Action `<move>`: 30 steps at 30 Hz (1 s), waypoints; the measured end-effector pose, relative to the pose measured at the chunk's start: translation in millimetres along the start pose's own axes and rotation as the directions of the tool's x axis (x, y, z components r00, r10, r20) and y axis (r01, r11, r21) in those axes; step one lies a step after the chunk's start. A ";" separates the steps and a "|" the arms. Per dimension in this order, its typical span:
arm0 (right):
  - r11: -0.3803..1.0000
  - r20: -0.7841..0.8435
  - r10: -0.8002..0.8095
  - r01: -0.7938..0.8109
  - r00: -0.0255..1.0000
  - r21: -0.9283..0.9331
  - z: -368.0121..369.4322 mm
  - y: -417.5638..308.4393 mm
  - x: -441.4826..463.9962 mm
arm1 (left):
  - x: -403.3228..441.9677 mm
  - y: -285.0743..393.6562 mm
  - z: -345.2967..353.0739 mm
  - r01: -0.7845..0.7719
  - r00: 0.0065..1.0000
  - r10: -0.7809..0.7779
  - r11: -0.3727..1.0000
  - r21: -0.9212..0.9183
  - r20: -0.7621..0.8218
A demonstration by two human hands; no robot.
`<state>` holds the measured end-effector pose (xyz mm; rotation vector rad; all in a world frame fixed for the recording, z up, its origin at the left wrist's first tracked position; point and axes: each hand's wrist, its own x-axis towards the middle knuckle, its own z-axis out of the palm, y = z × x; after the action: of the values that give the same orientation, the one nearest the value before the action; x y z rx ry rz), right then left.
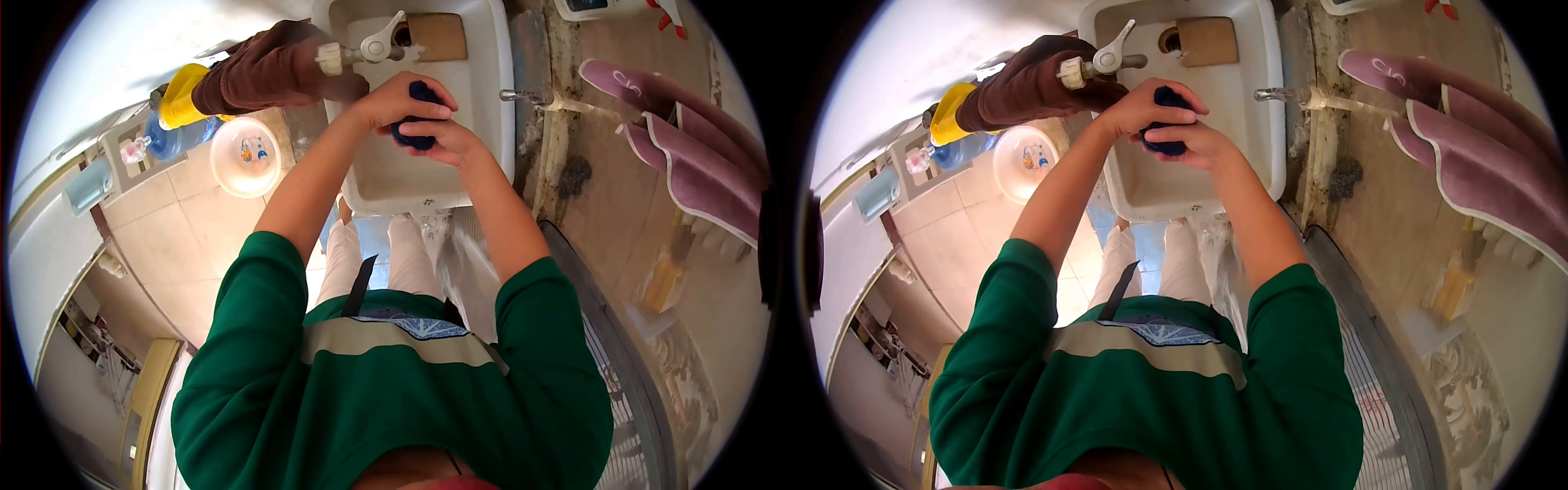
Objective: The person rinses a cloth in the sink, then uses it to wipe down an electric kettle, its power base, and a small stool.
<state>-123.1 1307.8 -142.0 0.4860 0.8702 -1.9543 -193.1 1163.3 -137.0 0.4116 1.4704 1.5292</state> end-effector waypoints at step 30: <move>0.827 -0.678 -0.555 0.407 0.482 -0.388 31.9 44.4 -84.7 | -33.6 103.9 25.6 0.084 0.609 0.754 0.245 0.966 -0.244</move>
<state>-41.6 1318.8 -83.7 1.1246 1.9059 -2.1282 -196.6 1168.9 -25.0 1.0236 3.1286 0.9362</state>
